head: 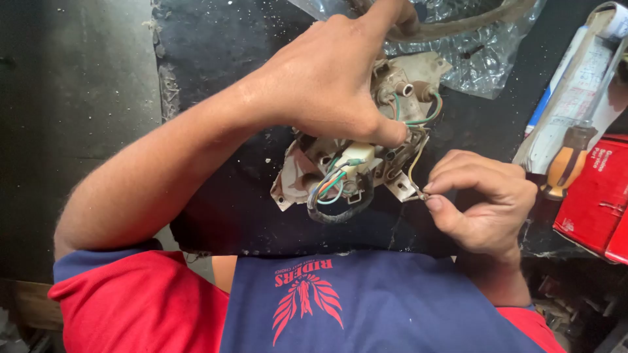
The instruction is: The person disassembles a motorcycle headlight and turn-signal housing on a workbench. They pull a bulb and its wiring harness out of the housing, separate the wiring from the plastic shell, and use a long screwdriver to unscrew a fastener from the back of the housing.
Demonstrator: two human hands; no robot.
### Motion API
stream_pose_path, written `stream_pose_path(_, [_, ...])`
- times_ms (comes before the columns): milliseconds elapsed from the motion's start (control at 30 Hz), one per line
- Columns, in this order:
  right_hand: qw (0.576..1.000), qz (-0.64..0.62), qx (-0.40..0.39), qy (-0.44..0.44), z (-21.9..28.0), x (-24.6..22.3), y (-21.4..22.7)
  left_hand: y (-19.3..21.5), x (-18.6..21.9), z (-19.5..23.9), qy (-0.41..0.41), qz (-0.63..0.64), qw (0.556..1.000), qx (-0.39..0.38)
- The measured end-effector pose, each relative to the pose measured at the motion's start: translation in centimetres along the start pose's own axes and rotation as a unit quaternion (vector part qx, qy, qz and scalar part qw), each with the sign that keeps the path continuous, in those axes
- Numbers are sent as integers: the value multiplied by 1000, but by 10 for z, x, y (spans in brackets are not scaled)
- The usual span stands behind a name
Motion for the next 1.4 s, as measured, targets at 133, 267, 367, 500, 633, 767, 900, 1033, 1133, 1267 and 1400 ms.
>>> stream_pose_path(133, [999, -29, -12, -11, 4, 9, 9, 3, 1, 1, 6, -2, 1000, 0])
stream_pose_path(267, [991, -121, -3, -54, 8, 22, 28, 9, 7, -2, 20, -5, 1000, -17])
stream_pose_path(367, [988, -136, -6, -79, 7, 29, 42, 10, 10, -3, 59, -16, 997, -39])
stream_pose_path(500, [994, -48, -61, -78, -1, 26, 49, 8, 5, -1, 56, -23, 997, -37])
stream_pose_path(633, [994, 1, -91, -63, -5, 27, 44, 9, 8, -3, 36, -21, 999, -28])
stream_pose_path(767, [976, -144, -86, -138, 2, 45, 39, 7, 5, -2, 55, -16, 998, -40])
stream_pose_path(900, [902, -344, -105, -238, 13, 74, 34, 7, 6, -2, 52, -11, 998, -40])
stream_pose_path(1033, [883, -388, -97, -246, 15, 79, 36, 8, 6, -2, 64, -8, 997, -50])
stream_pose_path(1133, [892, -379, -79, -234, 12, 77, 37, 8, 5, -2, 48, -12, 998, -46])
stream_pose_path(1267, [896, -376, -102, -215, 10, 69, 34, 8, 6, -4, 30, -12, 999, -43])
stream_pose_path(1400, [876, -401, -148, -222, 3, 58, 26, 9, 5, -3, 60, -25, 996, -58])
Point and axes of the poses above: each hand's wrist, its own z-axis away from the middle knuckle, its own y-axis out of the back of the hand, x = y × z, the point moved 2 cm from there along -z, towards the middle knuckle, and after that the axes turned 8 degrees about x, right-handed, at the moved point
